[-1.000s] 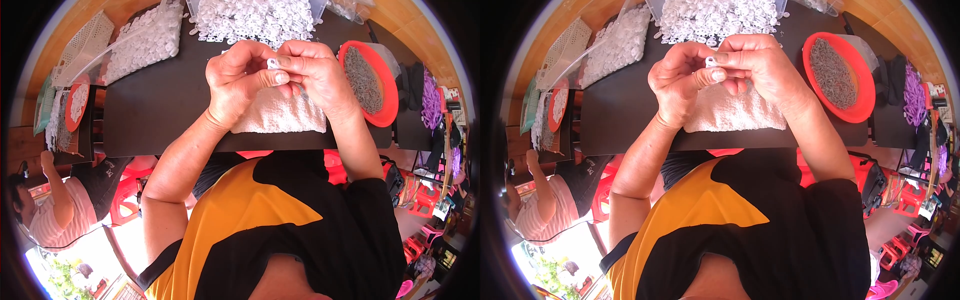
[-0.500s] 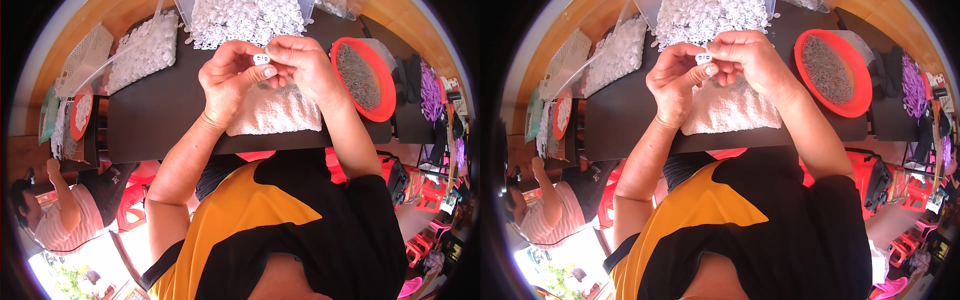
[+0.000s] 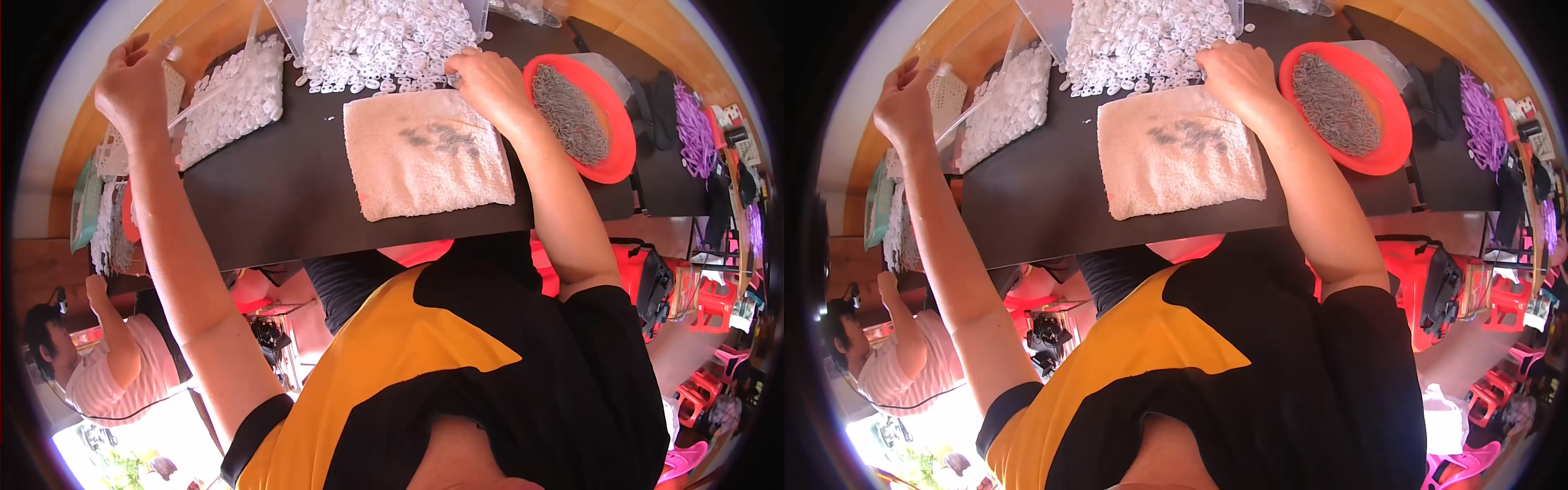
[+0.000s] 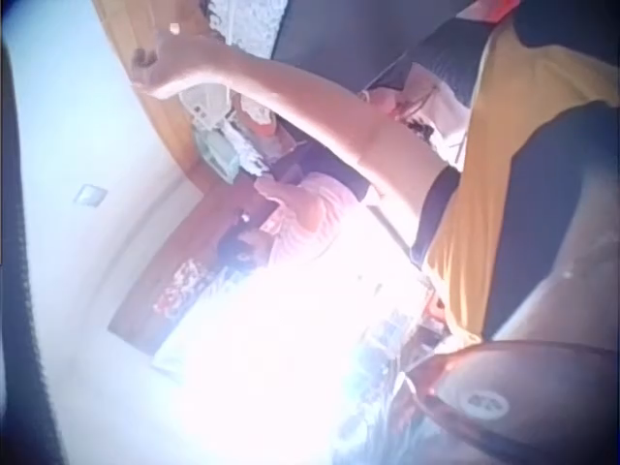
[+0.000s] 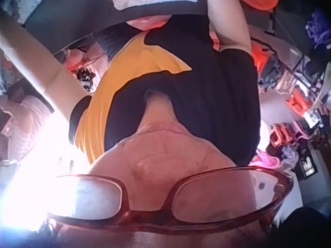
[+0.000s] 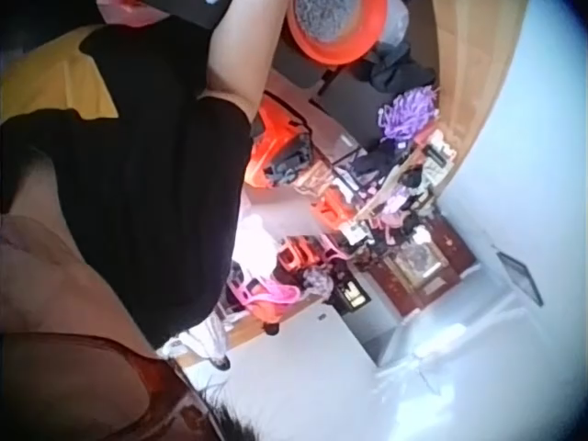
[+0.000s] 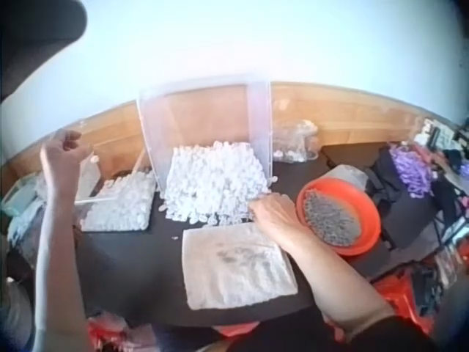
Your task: The recorder is manually inserting small metal pins into white plastic housings on a workbench.
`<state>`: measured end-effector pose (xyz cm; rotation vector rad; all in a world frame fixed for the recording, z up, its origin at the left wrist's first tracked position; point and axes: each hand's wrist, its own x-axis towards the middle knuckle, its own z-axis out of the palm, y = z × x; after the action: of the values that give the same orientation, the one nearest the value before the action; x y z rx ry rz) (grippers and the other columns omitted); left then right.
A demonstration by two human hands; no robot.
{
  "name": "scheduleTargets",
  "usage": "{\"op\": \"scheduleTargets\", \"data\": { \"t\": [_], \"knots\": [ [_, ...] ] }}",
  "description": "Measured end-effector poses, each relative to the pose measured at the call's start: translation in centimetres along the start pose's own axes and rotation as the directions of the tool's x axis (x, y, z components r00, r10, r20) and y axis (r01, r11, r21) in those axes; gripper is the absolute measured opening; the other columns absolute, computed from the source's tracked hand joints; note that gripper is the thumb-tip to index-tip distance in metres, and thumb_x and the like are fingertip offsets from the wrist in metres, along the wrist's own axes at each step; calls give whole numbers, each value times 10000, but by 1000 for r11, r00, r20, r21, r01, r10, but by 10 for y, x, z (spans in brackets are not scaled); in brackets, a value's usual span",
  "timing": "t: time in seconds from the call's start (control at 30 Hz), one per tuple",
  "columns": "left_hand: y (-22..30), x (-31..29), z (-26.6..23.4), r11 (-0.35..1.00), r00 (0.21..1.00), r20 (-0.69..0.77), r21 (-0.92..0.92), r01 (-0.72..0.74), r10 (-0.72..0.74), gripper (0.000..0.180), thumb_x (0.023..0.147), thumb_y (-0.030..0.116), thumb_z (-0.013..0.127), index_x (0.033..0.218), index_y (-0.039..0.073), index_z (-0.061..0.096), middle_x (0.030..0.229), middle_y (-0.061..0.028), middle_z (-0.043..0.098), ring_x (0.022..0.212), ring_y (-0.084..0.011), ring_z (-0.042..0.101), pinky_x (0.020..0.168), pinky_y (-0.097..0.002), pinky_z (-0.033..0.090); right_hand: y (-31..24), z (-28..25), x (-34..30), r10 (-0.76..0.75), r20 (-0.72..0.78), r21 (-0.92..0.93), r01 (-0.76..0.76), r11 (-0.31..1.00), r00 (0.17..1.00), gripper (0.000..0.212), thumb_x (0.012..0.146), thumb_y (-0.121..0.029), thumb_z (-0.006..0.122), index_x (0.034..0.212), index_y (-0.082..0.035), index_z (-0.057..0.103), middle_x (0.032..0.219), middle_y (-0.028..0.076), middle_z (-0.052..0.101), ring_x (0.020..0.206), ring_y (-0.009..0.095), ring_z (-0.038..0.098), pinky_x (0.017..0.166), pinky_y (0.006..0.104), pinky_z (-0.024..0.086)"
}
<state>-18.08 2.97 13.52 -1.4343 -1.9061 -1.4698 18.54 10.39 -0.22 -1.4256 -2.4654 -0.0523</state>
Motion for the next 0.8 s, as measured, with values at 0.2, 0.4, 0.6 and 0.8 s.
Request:
{"op": "scheduleTargets", "data": {
  "t": [0.2,0.4,0.6,0.8],
  "knots": [
    [76,-95,38,759,988,-5,-639,-121,153,142,765,2,740,905,18,718,802,-15,660,721,-78,602,660,-210,493,9,7,0,36,-32,119,-32,992,999,149,800,-71,587,920,-47,670,974,122,680,916,346,641,776,455,488],
    [86,-155,80,638,636,767,-451,625,-81,98,761,42,722,838,-13,694,701,-26,647,572,-72,552,515,-222,437,13,8,0,89,-139,351,-35,936,986,100,795,-106,655,876,-47,659,863,138,678,804,312,653,707,408,486],
    [60,-192,116,788,586,810,-370,491,16,143,735,93,721,837,0,688,706,-72,668,613,-165,609,602,-313,502,16,-2,-3,-161,175,645,11,764,971,87,782,-117,677,839,-52,687,824,92,691,729,221,655,691,332,496],
    [69,-203,107,912,700,690,-385,140,184,152,758,52,735,881,-15,677,802,-59,644,685,-115,585,662,-269,495,-1,-10,-3,-35,-153,384,92,919,988,110,811,-113,639,895,-94,707,906,87,696,844,280,669,740,379,508]
  ]
}}
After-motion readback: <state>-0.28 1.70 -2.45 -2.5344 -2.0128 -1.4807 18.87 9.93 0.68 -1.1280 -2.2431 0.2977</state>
